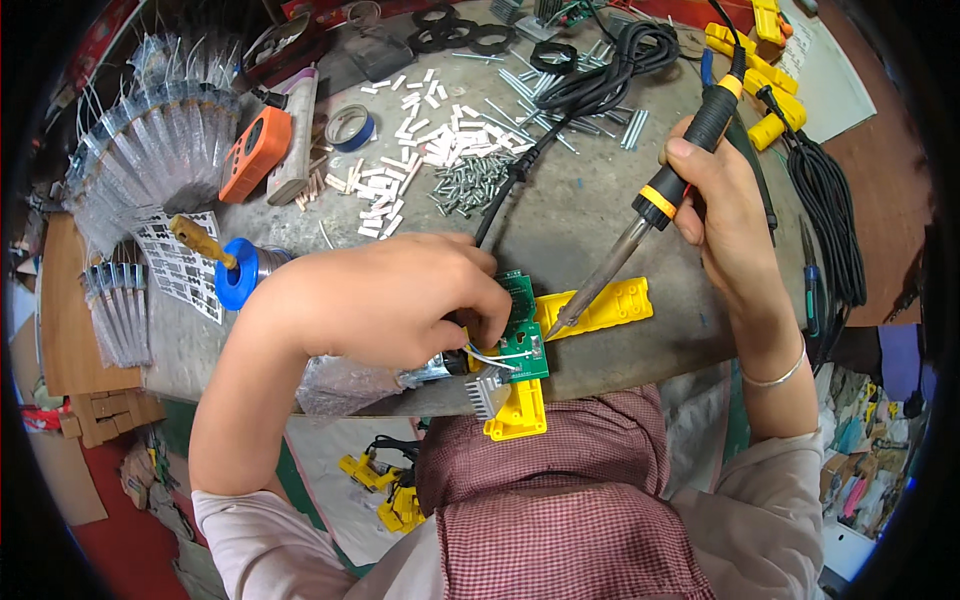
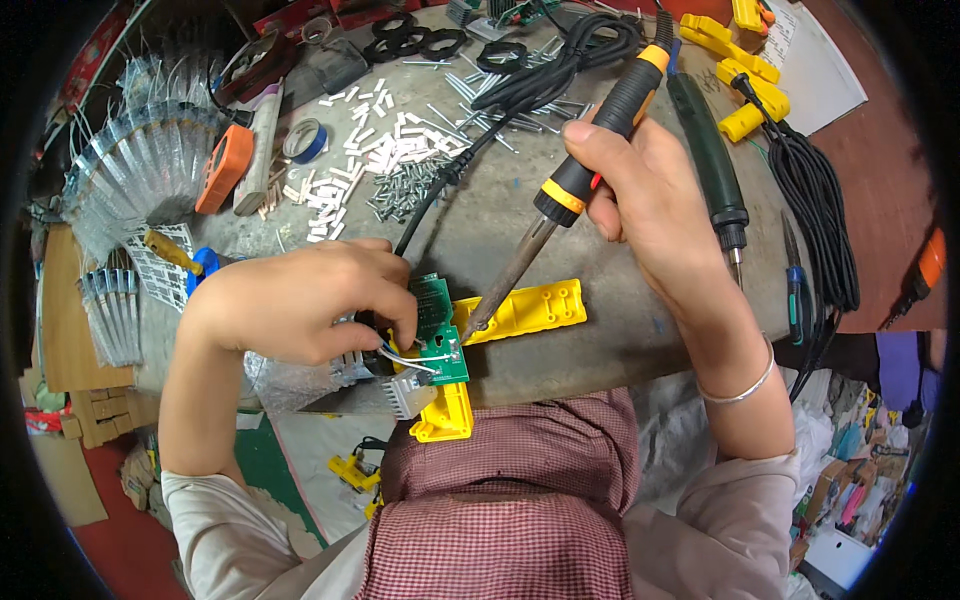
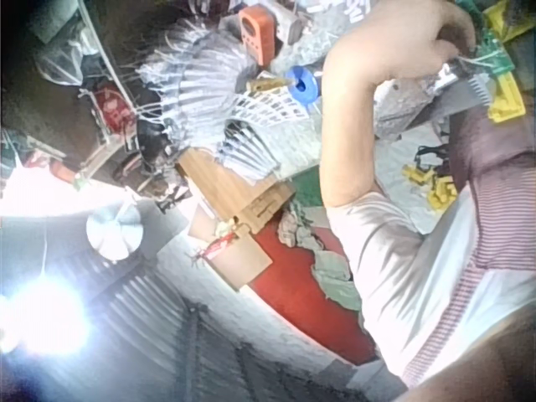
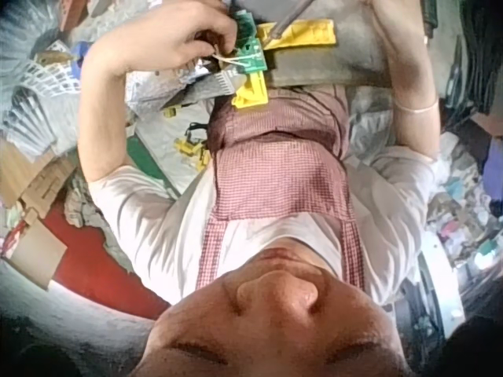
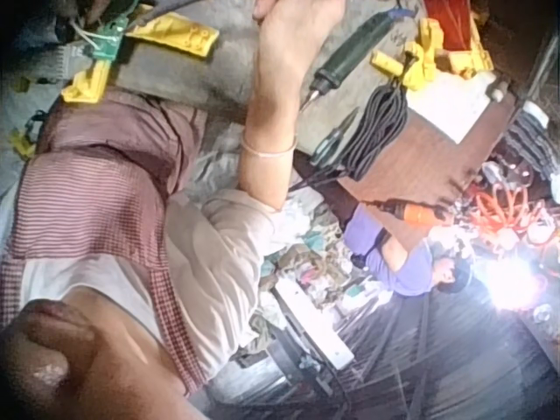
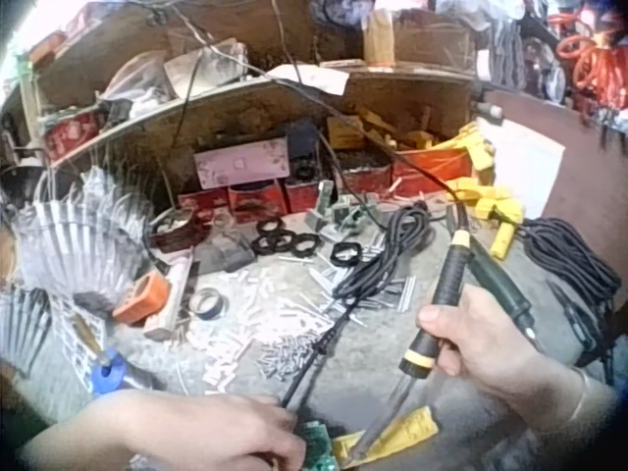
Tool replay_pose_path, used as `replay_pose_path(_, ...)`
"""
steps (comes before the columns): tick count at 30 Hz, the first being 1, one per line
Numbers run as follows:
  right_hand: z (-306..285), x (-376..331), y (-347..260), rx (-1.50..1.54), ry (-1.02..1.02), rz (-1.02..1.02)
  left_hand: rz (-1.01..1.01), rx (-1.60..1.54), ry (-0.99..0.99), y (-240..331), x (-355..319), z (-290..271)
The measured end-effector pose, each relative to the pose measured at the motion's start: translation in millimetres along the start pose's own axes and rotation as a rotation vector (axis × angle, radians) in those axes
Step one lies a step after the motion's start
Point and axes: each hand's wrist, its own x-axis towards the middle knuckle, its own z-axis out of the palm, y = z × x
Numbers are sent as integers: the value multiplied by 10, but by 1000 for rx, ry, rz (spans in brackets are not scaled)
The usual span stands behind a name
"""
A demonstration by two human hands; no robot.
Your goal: Assembling and soldering components for a yellow plastic electronic device at a workbench.
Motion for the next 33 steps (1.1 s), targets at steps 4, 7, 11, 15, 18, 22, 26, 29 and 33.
replay_pose_path(4, -30, 28, 52, -10, -42, 62, -27, 74, 17, 86, -14, -9)
replay_pose_path(7, 13, 44, 82, -4, -65, 75, -70, 163, 19, 164, -6, -10)
replay_pose_path(11, 32, 74, 127, 4, -85, 83, -108, 301, -34, 261, 26, -33)
replay_pose_path(15, 26, 99, 164, -11, -81, 89, 12, 396, 101, 296, -24, 25)
replay_pose_path(18, 25, 119, 170, -22, -92, 89, -45, 562, 29, 403, 6, 20)
replay_pose_path(22, 34, 153, 199, -14, -99, 81, -34, 590, 112, 396, -26, 20)
replay_pose_path(26, 34, 172, 201, -30, -97, 94, 30, 397, 314, 239, 1, 35)
replay_pose_path(29, 28, 211, 231, -32, -122, 106, 81, 237, 445, 89, 43, 183)
replay_pose_path(33, 29, 255, 233, -32, -146, 123, -21, 83, 560, 51, 91, 350)
